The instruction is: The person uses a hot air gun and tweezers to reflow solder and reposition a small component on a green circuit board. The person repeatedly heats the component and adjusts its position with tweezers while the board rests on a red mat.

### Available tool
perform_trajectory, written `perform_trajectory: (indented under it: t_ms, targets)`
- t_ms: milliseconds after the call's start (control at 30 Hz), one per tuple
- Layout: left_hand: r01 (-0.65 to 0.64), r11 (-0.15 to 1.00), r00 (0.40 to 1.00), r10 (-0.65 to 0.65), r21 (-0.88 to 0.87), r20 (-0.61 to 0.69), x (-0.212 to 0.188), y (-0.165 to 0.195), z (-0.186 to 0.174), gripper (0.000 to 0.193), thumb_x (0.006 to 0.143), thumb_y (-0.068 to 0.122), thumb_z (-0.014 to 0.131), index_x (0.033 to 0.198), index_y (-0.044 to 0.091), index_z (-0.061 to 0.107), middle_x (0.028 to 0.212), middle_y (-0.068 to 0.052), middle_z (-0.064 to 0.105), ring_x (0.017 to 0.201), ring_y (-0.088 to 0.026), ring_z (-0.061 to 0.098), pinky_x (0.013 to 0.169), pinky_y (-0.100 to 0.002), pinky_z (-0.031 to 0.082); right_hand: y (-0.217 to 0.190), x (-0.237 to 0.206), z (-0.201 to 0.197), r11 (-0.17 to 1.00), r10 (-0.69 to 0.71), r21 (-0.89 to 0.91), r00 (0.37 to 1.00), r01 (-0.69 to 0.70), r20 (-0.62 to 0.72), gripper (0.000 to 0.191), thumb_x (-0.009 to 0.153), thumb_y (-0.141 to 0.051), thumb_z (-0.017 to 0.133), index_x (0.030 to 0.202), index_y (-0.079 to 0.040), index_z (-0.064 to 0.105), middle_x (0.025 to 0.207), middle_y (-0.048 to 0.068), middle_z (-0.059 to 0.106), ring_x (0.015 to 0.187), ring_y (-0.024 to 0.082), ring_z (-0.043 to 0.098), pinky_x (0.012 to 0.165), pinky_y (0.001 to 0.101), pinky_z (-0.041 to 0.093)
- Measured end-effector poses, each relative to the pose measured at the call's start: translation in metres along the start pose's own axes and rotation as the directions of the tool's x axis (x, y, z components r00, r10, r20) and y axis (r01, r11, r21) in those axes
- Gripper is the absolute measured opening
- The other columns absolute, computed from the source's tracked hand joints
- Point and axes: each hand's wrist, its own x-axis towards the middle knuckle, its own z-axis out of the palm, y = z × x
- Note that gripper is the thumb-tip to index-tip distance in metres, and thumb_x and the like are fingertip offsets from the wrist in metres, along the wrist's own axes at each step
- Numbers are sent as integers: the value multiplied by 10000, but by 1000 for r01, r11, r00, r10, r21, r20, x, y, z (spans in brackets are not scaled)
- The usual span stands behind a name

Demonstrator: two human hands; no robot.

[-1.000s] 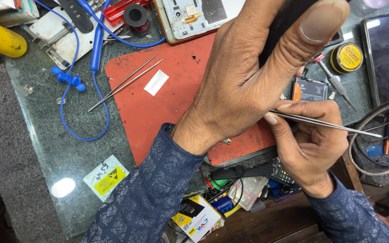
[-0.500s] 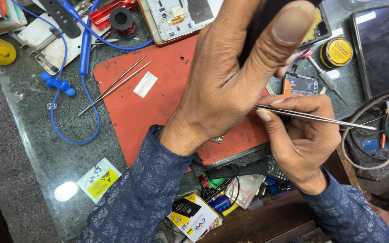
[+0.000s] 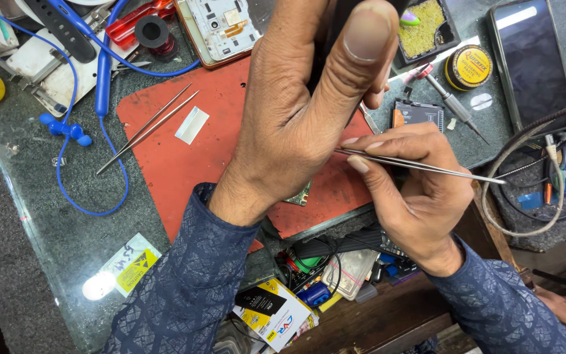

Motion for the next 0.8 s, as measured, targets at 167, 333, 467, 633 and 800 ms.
perform_trajectory:
  t_ms: [167, 333, 467, 633, 800]
  targets:
    - [-18, 1000, 1000, 18, 7, 9, 1, -1, -1, 385, 1171, 446, 461, 1324, 95, 510, 923, -3, 556, 759, -63, 562, 674, -214, 502, 0, 0, 0, 1000, 4, 5, 1000, -4, 9, 220, 1001, 142, 724, 1129, 32, 581, 1101, 133, 634, 1027, 179, 695, 944, 270, 601]
    - [-10, 1000, 1000, 10, -1, 9, 1, -1, -2, 375, 1169, 443, 464, 1291, 92, 520, 906, 0, 553, 736, -69, 558, 664, -214, 499, 1, 0, 1, 1000, 11, 14, 1000, -11, 14, 225, 999, 145, 722, 1129, 35, 576, 1101, 136, 632, 1028, 179, 698, 948, 272, 607]
    - [-9, 1000, 1000, 9, -4, 9, 1, -1, -2, 368, 1170, 438, 467, 1282, 92, 526, 901, 0, 554, 728, -73, 560, 660, -216, 501, 2, 0, 0, 1000, 12, 7, 1000, -12, 16, 223, 999, 148, 719, 1128, 38, 575, 1100, 140, 633, 1025, 182, 697, 947, 273, 607]
    - [-10, 1000, 1000, 11, -4, 6, 0, -2, -1, 364, 1172, 434, 468, 1283, 92, 527, 902, -1, 557, 732, -74, 562, 661, -217, 503, 2, 0, 1, 1000, 13, 12, 1000, -13, 16, 224, 1000, 150, 718, 1130, 39, 573, 1099, 143, 634, 1028, 183, 699, 951, 274, 608]
    - [-10, 1000, 1000, 10, 8, -1, -1, -3, -2, 363, 1172, 431, 472, 1290, 93, 529, 907, -1, 565, 739, -75, 570, 667, -218, 509, 1, 0, 2, 1000, 16, 11, 1000, -16, 19, 228, 996, 153, 716, 1126, 41, 567, 1097, 148, 637, 1023, 186, 704, 945, 275, 614]
